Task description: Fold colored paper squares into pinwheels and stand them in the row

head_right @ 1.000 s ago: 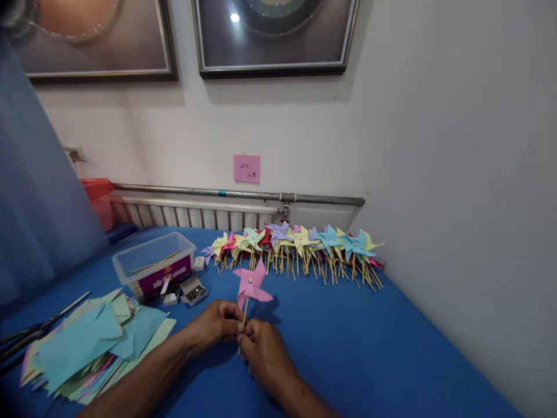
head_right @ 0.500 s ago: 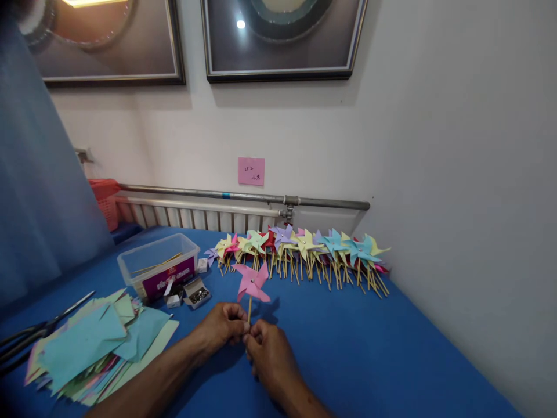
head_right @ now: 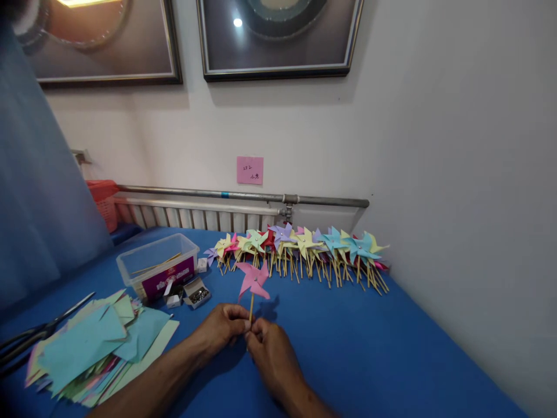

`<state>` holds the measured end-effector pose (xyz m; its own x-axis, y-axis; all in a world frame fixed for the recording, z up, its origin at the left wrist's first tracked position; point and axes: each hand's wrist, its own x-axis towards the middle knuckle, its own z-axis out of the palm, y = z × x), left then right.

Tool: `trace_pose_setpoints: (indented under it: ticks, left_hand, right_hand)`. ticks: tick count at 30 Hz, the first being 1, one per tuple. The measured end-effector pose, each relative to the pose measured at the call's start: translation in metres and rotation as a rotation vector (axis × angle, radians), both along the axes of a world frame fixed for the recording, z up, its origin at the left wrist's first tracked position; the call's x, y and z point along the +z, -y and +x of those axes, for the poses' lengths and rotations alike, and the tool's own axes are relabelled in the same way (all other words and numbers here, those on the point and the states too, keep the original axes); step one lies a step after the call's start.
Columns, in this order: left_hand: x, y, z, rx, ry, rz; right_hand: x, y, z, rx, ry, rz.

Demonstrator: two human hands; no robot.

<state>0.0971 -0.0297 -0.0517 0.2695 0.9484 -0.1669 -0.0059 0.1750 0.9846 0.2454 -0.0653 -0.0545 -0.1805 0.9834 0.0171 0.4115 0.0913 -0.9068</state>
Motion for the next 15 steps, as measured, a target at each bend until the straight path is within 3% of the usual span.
trace_pose_setpoints:
  ticks: [15]
  left_hand:
    - [0.0014, 0.0011, 0.0009, 0.029, -0.019, 0.029]
  right_hand:
    - [0.0044, 0.0012, -0.0027, 0.026, -0.002, -0.035]
